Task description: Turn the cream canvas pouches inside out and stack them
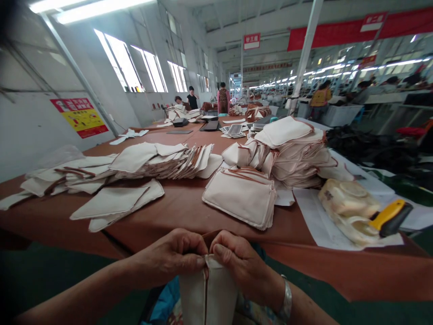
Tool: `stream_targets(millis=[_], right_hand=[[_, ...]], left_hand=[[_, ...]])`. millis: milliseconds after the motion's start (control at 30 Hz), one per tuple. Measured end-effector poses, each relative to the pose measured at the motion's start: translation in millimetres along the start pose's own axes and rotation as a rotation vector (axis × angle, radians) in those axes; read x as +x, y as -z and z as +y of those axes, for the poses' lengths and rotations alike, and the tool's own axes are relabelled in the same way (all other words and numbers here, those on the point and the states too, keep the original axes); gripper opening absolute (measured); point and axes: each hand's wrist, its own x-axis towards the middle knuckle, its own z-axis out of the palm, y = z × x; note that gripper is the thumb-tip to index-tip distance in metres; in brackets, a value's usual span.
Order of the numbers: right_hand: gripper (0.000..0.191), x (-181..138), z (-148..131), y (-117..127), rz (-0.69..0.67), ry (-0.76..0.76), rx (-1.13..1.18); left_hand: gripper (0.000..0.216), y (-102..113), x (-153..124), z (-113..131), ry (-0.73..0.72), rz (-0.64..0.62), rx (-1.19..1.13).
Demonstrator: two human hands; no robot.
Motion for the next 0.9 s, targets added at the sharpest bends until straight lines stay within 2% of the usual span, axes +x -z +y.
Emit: stream_targets(millis=[167,267,500,667,767,900], right_hand=[[0.03,-3,-8,-2,0.033,-0.033,-0.158],[0.024,-3,-11,-4,0.067,-0.066,-0.238],[0.022,-6,-4,-9,0.12,-0.048,-0.148],[0.021,-9,-10,-14,0.172,0.03,-0.253],[0.022,-10,-14,-15,0.161,0.036,-0.27],[0.027,-13,-13,-13,0.104,-0.004,-0.09]], left_hand=[[0.014,-8,-1,8,-0.005,0.105,0.273],[0.013,-10,-1,8,-0.011,0.144,0.353],[0.023,-7,4,-2,-0.007,0.055,0.177],[0.034,-6,5,1,-0.04,0.037,0.12],[0.027,-7,3,6,-0.049,0.042,0.188],[0.018,-10,0,7,-0.043,0.075,0.208]])
